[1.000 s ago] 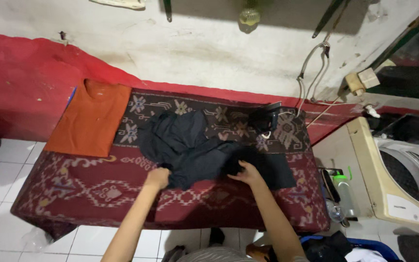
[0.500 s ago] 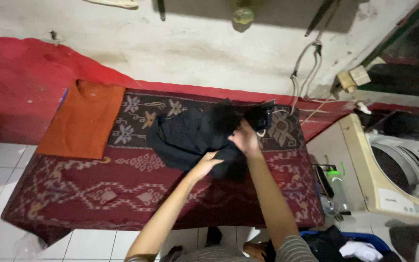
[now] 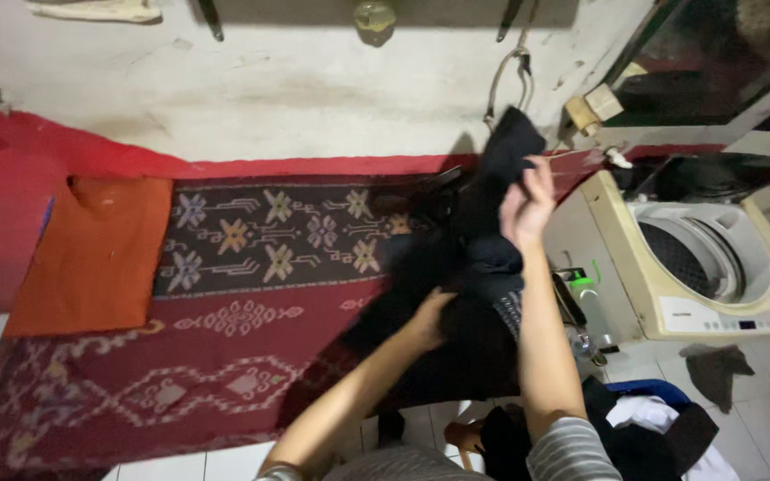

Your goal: The person spreads a black shirt onto a patterned mat, smoothing it by hand and then sliding a hot iron over the fabric several times before folding the shirt.

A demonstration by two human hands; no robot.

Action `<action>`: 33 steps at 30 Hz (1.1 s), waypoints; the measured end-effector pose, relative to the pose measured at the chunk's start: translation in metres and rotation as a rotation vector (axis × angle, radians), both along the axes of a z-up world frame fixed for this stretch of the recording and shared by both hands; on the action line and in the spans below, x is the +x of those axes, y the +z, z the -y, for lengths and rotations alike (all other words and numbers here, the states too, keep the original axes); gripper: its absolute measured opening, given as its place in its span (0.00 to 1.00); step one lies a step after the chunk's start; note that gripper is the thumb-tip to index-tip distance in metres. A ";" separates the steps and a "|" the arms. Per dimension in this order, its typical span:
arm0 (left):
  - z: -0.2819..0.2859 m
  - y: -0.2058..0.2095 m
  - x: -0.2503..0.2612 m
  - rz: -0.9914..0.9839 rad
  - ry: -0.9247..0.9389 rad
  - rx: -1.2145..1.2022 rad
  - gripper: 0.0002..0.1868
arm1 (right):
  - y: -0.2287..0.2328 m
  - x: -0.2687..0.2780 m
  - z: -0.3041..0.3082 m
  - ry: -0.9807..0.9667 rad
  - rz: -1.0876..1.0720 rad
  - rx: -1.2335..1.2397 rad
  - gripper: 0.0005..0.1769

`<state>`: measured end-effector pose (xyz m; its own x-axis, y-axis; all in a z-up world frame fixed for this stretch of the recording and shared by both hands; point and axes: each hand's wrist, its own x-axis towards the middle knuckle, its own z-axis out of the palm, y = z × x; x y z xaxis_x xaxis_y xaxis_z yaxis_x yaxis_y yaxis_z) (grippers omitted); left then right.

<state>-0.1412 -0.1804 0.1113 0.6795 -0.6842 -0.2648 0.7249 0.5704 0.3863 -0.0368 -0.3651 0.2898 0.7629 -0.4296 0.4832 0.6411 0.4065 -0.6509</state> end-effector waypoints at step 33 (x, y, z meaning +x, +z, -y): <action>-0.375 -0.084 -0.046 0.637 1.025 1.153 0.17 | -0.083 0.201 -0.371 0.117 -0.082 -1.107 0.12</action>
<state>-0.1868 0.1941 0.0278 0.8830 0.4261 0.1970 -0.1721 -0.0966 0.9803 0.1641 0.0058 0.2070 0.8174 0.2837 0.5014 0.5757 -0.3691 -0.7296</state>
